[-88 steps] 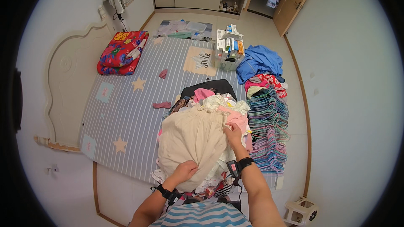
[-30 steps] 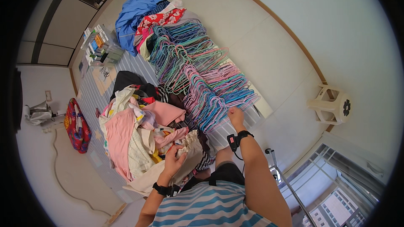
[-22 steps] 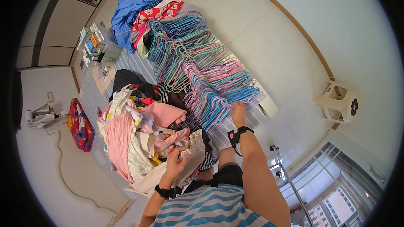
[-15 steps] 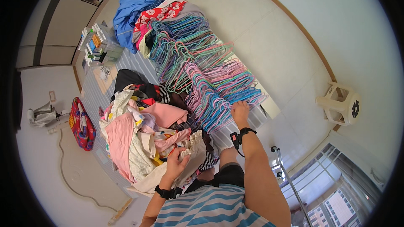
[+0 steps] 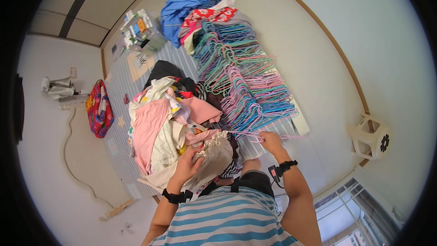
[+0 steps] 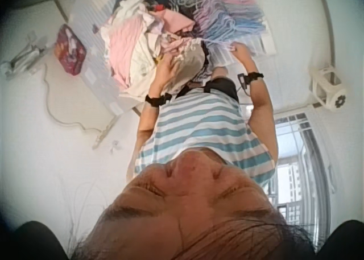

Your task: The person picks up clothes from a pile on the bed, places them on hangers, and hangs them on a drying rack. They handle various garments including pants, shirts, and dresses, repeating the process of selecting, hanging, and placing them on the rack.

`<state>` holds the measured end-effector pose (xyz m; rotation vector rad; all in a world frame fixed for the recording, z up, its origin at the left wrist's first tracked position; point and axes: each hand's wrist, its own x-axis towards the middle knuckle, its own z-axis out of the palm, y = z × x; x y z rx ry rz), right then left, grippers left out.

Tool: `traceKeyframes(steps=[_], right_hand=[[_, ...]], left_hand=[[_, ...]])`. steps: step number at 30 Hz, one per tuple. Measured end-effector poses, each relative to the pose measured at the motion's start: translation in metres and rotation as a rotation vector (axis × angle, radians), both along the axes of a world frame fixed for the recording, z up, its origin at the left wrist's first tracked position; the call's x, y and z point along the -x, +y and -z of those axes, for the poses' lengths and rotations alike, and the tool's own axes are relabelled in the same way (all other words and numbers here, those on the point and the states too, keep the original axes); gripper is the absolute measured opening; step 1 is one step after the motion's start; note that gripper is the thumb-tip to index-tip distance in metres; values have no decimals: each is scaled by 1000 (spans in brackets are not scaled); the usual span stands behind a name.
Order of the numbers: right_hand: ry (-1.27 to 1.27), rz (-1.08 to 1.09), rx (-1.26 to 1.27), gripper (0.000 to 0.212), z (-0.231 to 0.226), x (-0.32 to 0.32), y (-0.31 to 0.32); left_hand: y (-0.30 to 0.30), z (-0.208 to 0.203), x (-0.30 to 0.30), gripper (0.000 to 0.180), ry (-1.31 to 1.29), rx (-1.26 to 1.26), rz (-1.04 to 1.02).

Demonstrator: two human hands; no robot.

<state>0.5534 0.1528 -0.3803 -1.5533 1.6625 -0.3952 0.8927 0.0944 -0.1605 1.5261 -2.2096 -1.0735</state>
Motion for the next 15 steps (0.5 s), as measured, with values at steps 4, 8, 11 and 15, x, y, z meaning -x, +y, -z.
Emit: traceKeyframes(steps=[4, 8, 11, 15], right_hand=[[-240, 139, 60, 9, -60, -17, -3], [-529, 193, 4, 13, -129, -52, -20], [-744, 97, -54, 16, -160, -90, -32], [-840, -206, -14, 26, -210, -153, -48]], left_hand=[[13, -42, -20, 26, 22, 63, 2], [36, -76, -50, 32, 19, 105, 24], [53, -102, -68, 32, 5, 119, 25], [74, -125, -94, 30, 13, 182, 18]])
